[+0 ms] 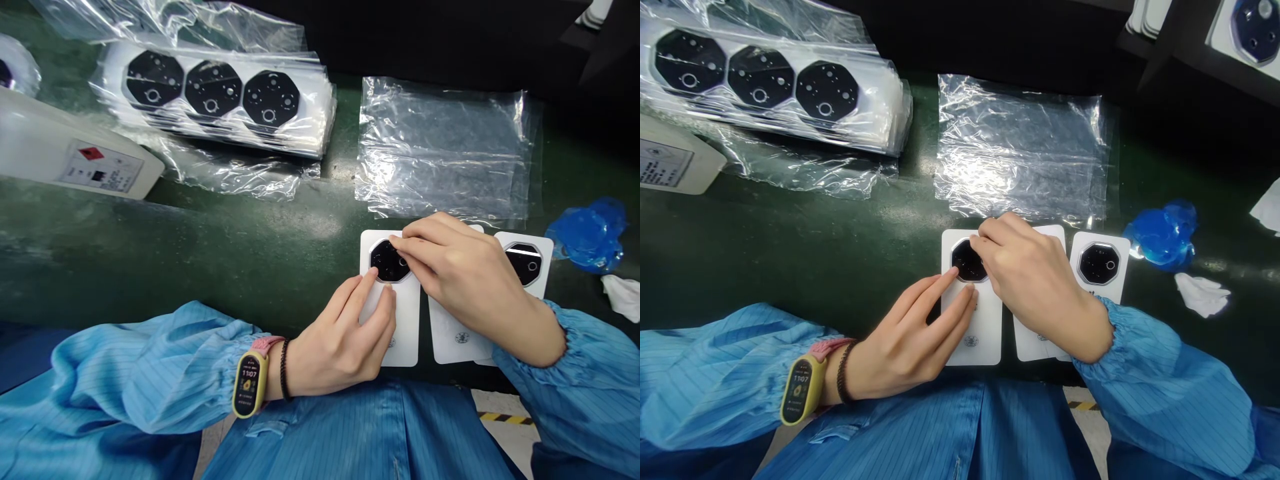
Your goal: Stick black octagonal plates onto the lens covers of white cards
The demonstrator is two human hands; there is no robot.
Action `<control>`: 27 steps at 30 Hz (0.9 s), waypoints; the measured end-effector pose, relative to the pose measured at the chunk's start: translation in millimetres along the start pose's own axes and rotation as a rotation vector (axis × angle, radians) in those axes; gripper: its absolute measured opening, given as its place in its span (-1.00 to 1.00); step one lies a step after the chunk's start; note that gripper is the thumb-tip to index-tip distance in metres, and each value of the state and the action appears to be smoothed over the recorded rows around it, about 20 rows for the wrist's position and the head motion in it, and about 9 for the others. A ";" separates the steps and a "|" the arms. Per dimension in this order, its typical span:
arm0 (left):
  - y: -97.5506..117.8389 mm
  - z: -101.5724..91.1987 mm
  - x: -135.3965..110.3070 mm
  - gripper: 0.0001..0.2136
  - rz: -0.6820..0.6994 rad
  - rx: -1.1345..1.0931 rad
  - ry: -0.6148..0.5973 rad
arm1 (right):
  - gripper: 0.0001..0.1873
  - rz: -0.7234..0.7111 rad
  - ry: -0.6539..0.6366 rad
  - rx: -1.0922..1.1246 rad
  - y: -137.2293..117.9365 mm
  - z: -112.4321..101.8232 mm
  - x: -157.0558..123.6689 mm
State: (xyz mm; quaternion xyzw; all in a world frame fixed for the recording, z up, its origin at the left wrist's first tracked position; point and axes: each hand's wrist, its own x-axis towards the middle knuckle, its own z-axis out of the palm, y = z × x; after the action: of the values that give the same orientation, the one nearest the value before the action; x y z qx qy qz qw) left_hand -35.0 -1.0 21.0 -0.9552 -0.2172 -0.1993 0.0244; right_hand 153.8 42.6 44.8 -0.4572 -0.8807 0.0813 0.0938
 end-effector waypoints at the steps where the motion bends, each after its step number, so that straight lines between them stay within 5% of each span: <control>1: -0.1 0.0 0.2 -0.79 0.001 -0.003 0.002 | -0.69 -0.002 -0.001 -0.002 -0.1 -0.1 0.1; 27: -1.1 -1.2 1.5 -0.77 0.007 -0.004 0.004 | -0.71 -0.107 0.052 -0.137 -3.3 0.7 -1.9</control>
State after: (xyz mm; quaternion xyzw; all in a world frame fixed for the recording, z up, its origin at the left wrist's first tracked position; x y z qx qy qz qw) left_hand -34.7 0.4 22.6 -0.9556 -0.2136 -0.2015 0.0238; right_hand 152.0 39.2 44.8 -0.4169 -0.9045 0.0039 0.0893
